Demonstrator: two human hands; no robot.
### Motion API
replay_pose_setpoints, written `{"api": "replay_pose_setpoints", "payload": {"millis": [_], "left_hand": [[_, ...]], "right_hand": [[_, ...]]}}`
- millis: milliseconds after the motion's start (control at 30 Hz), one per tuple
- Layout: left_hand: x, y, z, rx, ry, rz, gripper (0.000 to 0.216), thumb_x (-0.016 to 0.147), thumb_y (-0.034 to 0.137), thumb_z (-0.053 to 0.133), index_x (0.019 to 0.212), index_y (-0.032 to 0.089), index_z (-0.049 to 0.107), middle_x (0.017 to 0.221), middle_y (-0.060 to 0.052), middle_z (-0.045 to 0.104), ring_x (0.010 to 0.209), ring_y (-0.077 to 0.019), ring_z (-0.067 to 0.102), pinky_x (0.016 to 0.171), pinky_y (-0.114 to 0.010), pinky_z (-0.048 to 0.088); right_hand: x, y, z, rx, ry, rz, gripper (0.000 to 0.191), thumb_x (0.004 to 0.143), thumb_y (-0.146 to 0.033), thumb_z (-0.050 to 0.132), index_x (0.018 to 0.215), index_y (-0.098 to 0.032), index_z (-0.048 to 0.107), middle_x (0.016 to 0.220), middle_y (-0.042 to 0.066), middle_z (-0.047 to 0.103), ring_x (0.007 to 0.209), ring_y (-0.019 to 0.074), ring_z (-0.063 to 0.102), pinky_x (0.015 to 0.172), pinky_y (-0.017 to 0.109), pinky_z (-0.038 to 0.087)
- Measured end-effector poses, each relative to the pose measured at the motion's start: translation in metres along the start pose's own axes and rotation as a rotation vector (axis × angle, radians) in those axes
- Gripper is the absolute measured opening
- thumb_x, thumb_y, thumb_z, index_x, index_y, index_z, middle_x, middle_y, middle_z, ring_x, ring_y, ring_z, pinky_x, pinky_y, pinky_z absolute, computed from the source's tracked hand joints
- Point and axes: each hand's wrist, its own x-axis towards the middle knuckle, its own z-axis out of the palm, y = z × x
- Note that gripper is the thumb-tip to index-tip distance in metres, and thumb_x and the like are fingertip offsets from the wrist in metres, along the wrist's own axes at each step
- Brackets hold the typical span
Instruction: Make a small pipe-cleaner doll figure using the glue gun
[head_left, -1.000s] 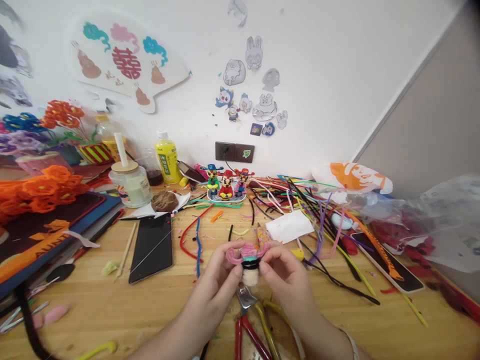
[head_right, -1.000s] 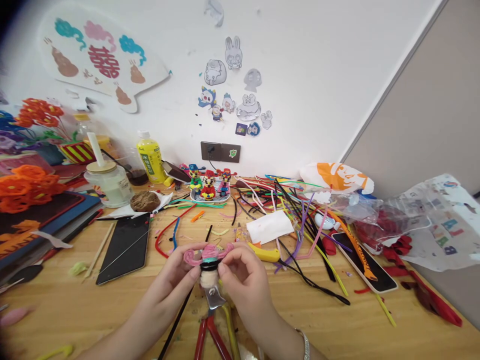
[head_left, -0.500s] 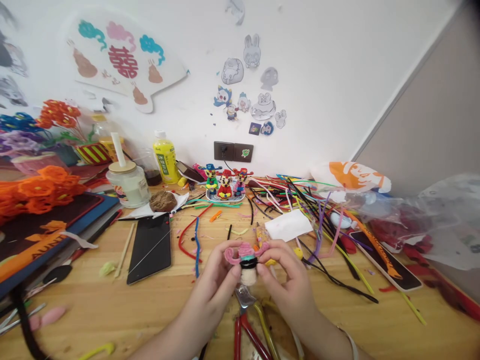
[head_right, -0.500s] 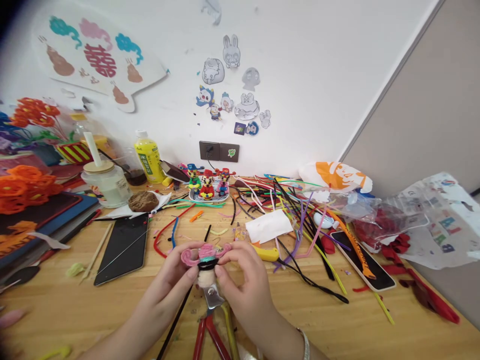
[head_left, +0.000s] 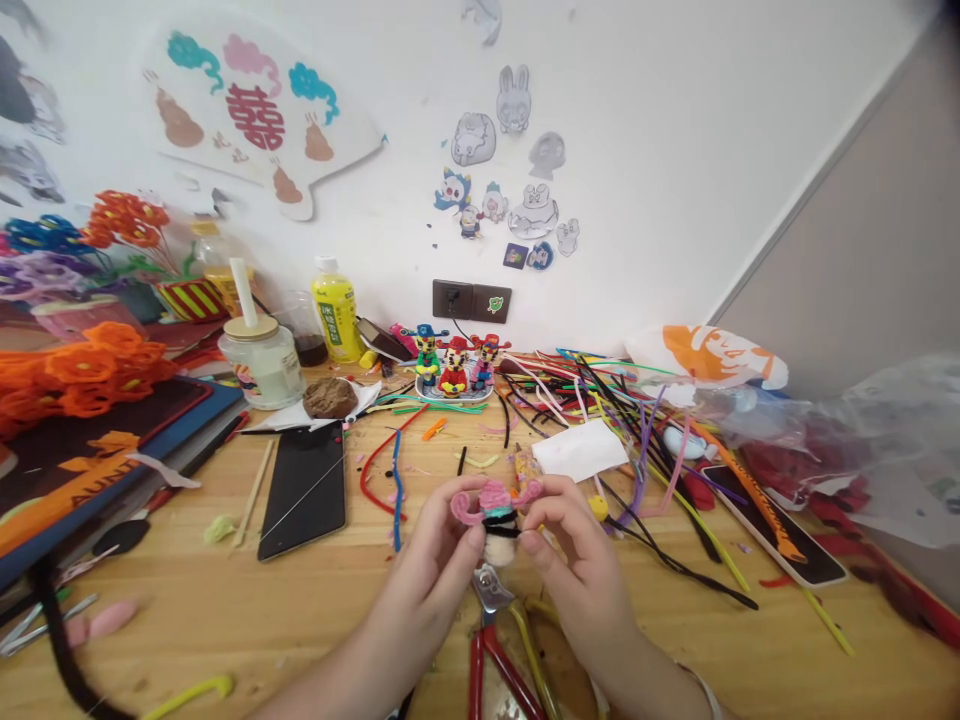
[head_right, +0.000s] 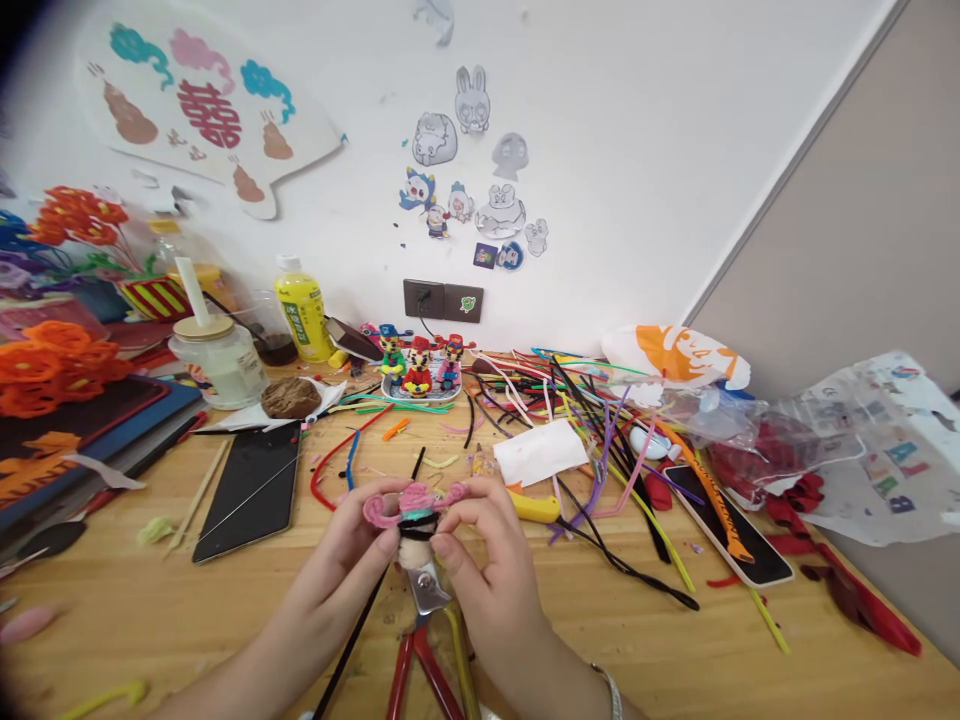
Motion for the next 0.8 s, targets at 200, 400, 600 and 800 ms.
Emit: {"api": "replay_pose_setpoints", "payload": {"millis": [200,400,600,800], "left_hand": [[-0.001,0.0,0.001,0.012,-0.015,-0.003,0.023,0.081,0.028,0.048,0.103,0.024,0.05,0.1,-0.003,0.057,0.098,-0.0169,0.051,0.085,-0.025,0.04],[-0.003,-0.002,0.0,0.024,-0.048,-0.034,0.024,0.082,0.029,0.046,0.105,0.024,0.048,0.104,-0.003,0.055,0.101,-0.0166,0.05,0.087,-0.026,0.039],[-0.002,-0.003,0.0,0.019,-0.055,-0.023,0.023,0.082,0.028,0.047,0.105,0.027,0.047,0.106,-0.001,0.056,0.1,-0.0145,0.049,0.086,-0.023,0.039],[-0.004,0.007,-0.004,-0.049,-0.073,-0.1,0.025,0.082,0.031,0.045,0.107,0.026,0.05,0.111,0.0,0.056,0.109,-0.0165,0.045,0.093,-0.024,0.034]], "right_hand": [[-0.002,-0.001,0.004,0.097,0.048,0.064,0.006,0.079,-0.025,0.051,0.075,-0.022,0.053,0.093,0.003,0.047,0.091,0.0169,0.049,0.081,0.03,0.039],[-0.001,-0.001,0.006,0.201,0.105,0.134,0.005,0.077,-0.022,0.054,0.072,-0.02,0.054,0.089,0.002,0.048,0.086,0.0156,0.05,0.077,0.027,0.04],[-0.001,-0.002,0.008,0.267,0.12,0.165,0.004,0.074,-0.019,0.055,0.07,-0.02,0.055,0.087,0.002,0.05,0.085,0.0156,0.05,0.075,0.027,0.041],[0.001,-0.002,0.006,0.283,0.127,0.172,0.005,0.074,-0.019,0.055,0.069,-0.02,0.055,0.084,0.002,0.051,0.084,0.0155,0.05,0.075,0.026,0.041]]}}
